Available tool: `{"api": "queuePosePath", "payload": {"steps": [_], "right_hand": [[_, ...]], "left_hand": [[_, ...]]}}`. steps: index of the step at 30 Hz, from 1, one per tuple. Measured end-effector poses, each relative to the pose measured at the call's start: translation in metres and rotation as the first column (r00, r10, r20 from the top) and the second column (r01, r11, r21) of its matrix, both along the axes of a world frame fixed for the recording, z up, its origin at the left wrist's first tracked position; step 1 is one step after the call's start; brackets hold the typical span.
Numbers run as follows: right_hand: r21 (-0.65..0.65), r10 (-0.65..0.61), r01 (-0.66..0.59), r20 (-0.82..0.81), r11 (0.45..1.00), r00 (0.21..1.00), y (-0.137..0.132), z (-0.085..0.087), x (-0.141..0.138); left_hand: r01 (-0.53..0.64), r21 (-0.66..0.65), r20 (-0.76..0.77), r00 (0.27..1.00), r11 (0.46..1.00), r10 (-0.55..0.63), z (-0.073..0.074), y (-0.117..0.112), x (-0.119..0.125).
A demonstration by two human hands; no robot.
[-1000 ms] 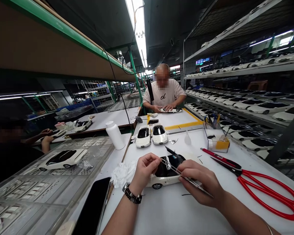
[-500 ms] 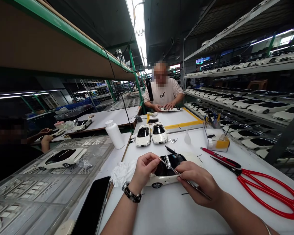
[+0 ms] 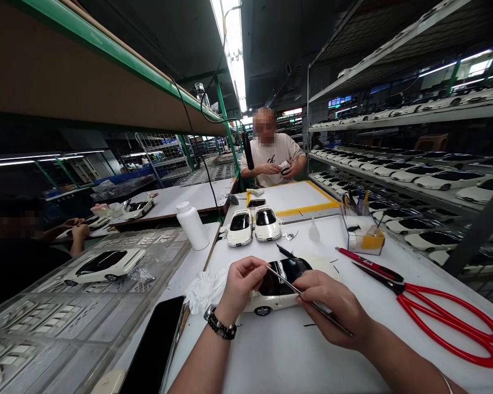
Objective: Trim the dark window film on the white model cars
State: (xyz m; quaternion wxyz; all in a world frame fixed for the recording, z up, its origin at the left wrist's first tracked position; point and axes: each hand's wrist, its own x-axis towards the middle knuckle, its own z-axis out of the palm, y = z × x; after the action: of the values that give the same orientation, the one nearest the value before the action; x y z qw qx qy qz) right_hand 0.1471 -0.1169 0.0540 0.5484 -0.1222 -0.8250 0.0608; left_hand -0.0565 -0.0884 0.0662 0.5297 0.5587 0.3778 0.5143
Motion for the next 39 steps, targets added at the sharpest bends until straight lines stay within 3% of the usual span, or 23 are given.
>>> {"api": "queuePosePath", "payload": {"steps": [9,39], "right_hand": [[-0.051,0.05,-0.051,-0.036,0.997,0.998,-0.0004,0.0004,-0.0025],[0.011,0.004,-0.004,-0.02,1.0,1.0,0.0029,-0.0011,-0.0012]], "left_hand": [[-0.005,0.023,0.015,1.0,1.0,0.004,-0.0031,0.0027,-0.0022],[0.007,0.026,0.019,1.0,1.0,-0.007,-0.0046,0.004,-0.003]]}}
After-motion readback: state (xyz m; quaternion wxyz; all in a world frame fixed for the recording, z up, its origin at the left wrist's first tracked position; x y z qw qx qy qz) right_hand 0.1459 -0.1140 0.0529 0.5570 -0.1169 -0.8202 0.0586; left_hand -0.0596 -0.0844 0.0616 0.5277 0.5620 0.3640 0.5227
